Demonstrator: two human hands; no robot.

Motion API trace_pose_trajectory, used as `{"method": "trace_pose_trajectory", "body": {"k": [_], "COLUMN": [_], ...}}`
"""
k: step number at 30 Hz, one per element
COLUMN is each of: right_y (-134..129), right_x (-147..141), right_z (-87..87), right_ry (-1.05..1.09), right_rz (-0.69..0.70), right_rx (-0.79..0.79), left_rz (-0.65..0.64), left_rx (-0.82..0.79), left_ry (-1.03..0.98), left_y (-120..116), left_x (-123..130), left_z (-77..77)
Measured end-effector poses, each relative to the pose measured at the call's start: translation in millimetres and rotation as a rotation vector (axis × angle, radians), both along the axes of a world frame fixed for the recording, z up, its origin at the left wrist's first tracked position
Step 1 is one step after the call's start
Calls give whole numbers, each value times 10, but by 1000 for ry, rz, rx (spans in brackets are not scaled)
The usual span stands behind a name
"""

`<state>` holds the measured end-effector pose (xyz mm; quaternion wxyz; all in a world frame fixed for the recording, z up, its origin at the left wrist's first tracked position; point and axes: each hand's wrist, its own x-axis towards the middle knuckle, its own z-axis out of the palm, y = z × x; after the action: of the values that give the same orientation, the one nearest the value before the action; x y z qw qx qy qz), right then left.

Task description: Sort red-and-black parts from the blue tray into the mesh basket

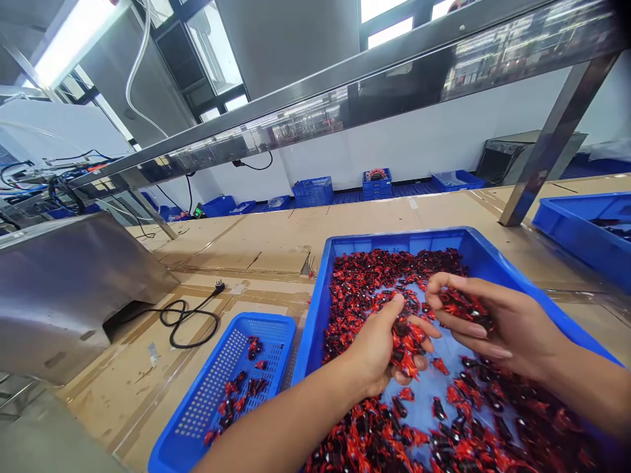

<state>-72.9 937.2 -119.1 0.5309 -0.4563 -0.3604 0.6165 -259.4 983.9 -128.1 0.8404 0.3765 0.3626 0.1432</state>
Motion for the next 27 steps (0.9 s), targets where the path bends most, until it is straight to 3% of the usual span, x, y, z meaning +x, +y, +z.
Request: {"method": "trace_pose_trajectory", "body": {"k": [3,7,11,14,17,23,27], "right_y": [31,-2,-43,-39,-8,30,-4], "right_x": [-12,-77,-108,-113,-104,-30,-27], "right_z": [-39,-80,-111,-124,-94,-53,-120], "right_ry": [-399,-1001,-1204,-1197,-1054,-744,-671], "right_rz": [-80,-59,-17,45,110,-33,-15], "right_rx": [149,544,562,502,457,460,380], "left_rz": [-2,24,23,-4,-22,-10,51], "left_rx": [52,179,323,342,230,-49,-120], "left_ry": [67,127,172,178,159,-55,-136], "left_y": [-6,-21,-37,-45,-34,40,103], "left_x": [13,27,28,30,35,11,-25], "left_z": [0,-32,-108,-130,-84,13,17]}}
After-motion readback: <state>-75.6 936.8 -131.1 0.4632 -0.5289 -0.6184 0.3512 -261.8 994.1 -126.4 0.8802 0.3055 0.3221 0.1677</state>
